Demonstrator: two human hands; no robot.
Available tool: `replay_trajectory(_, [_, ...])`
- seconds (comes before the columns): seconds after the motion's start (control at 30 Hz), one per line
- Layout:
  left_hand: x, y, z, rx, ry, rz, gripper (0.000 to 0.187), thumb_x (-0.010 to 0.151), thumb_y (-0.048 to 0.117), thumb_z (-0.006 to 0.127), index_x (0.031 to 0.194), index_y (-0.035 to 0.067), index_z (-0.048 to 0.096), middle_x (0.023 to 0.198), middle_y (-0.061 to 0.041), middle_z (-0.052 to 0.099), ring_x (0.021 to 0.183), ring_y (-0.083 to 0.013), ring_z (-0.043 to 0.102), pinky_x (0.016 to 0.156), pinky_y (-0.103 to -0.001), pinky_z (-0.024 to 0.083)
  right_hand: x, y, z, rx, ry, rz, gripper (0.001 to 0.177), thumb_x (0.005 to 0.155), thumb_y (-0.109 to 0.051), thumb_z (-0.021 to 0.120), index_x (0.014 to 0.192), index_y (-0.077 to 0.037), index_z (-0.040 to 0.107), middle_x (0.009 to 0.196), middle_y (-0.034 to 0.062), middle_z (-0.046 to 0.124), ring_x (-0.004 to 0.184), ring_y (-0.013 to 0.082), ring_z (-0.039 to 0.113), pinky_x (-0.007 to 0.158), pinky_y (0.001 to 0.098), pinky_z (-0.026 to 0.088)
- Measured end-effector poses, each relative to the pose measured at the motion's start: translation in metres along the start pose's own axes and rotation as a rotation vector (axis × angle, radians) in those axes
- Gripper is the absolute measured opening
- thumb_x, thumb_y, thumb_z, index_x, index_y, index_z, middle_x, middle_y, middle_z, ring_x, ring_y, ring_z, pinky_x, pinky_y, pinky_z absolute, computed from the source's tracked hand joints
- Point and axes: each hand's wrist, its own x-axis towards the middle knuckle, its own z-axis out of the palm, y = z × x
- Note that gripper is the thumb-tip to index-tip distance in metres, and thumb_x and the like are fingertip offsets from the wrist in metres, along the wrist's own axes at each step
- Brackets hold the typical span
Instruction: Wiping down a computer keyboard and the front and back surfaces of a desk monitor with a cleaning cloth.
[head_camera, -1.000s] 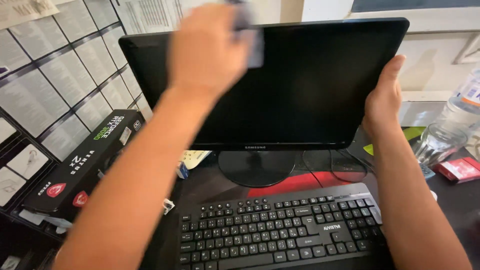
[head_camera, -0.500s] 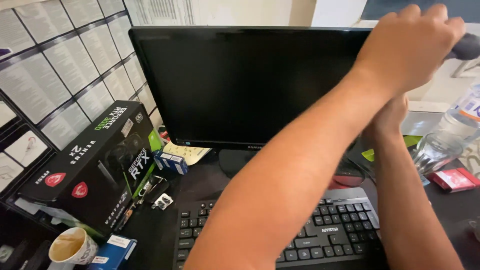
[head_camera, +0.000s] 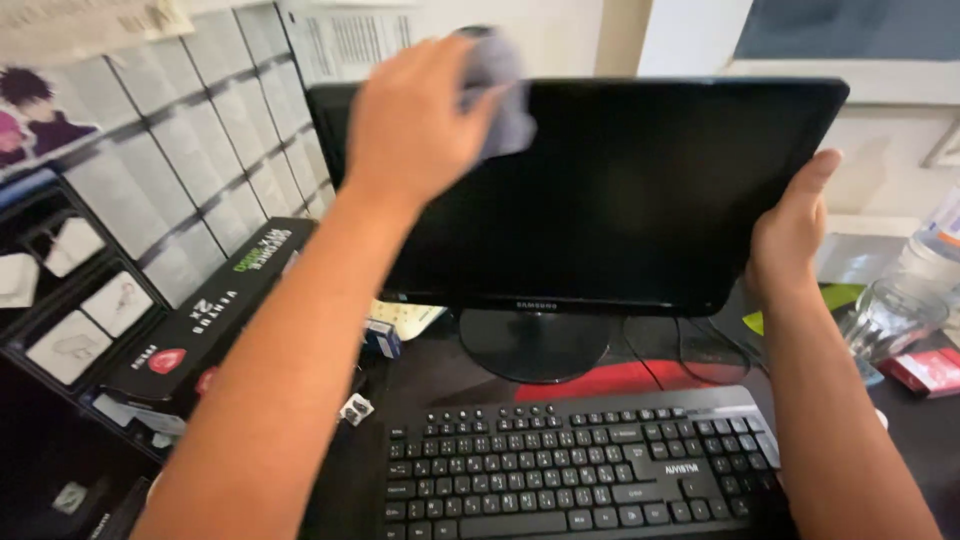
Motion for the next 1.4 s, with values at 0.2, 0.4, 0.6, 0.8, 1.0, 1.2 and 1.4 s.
replay_trajectory(0.2, [-0.037,-0.047,-0.039,0.077,0.095,-0.112,0.026,0.104,0.023,0.073,0.119,0.002,0.066,0.106,-0.017,0.068,0.100,-0.0395,0.064,0.088,-0.047,0.051,-0.003,-0.004,0.003,-0.090,0.050,0.023,0.084,0.108,-0.068,0.029,0.143,0.003,0.057,0.137,0.0089,0.062,0.122,0.0186,0.056,0.110,0.0312,0.044])
replay_trajectory(0.4, [-0.048,-0.063,-0.026,0.129,0.150,-0.240,0.024,0.105,0.021,0.071,0.112,-0.001,0.064,0.106,-0.021,0.065,0.103,-0.0436,0.061,0.089,-0.049,0.049,-0.001,-0.006,-0.003,-0.334,0.064,-0.002,0.090,0.109,-0.070,0.021,0.140,0.007,0.055,0.135,0.0171,0.061,0.125,0.0253,0.053,0.110,0.0375,0.038])
replay_trajectory(0.6, [-0.012,-0.001,-0.012,0.196,0.120,-0.060,0.035,0.078,0.022,0.079,0.106,0.004,0.068,0.102,-0.015,0.069,0.097,-0.0379,0.064,0.087,-0.051,0.048,0.004,0.016,-0.014,-0.559,0.136,0.159,0.094,0.110,-0.069,0.014,0.117,0.011,0.063,0.103,0.0231,0.066,0.107,0.0282,0.059,0.098,0.0449,0.044])
replay_trajectory(0.8, [0.042,0.104,0.038,-0.162,-0.111,0.146,0.071,0.075,0.049,0.086,0.125,0.004,0.063,0.114,-0.017,0.066,0.108,-0.0368,0.062,0.095,-0.051,0.046,0.005,0.018,-0.015,-0.407,0.095,0.199,0.088,0.113,-0.065,0.017,0.115,0.008,0.065,0.094,0.0190,0.062,0.092,0.0227,0.053,0.083,0.0410,0.045])
replay_trajectory(1.0, [0.000,0.159,0.098,0.088,-0.021,0.340,0.042,0.088,0.025,0.067,0.128,0.009,0.068,0.152,-0.016,0.055,0.144,-0.0303,0.053,0.127,-0.048,0.033,0.003,-0.007,0.001,-0.126,-0.052,0.000,0.082,0.109,-0.066,0.022,0.131,0.002,0.061,0.123,0.0089,0.066,0.112,0.0164,0.058,0.101,0.0311,0.045])
replay_trajectory(1.2, [-0.076,0.067,0.043,0.148,-0.084,0.029,0.055,0.093,0.021,0.063,0.142,-0.003,0.056,0.149,-0.024,0.052,0.133,-0.0446,0.050,0.119,-0.061,0.033,0.003,0.013,-0.010,-0.334,0.069,0.078,0.085,0.110,-0.068,0.019,0.113,0.004,0.064,0.100,0.0070,0.063,0.096,0.0148,0.053,0.085,0.0324,0.044])
replay_trajectory(1.4, [-0.075,0.003,-0.012,0.223,0.023,-0.541,0.086,0.093,0.029,0.069,0.160,-0.004,0.024,0.157,-0.041,0.029,0.144,-0.0548,0.034,0.120,-0.055,0.030,-0.003,0.016,-0.010,-0.252,0.106,0.141,0.083,0.111,-0.069,0.023,0.098,0.003,0.063,0.083,0.0019,0.054,0.080,0.0122,0.046,0.070,0.0321,0.041])
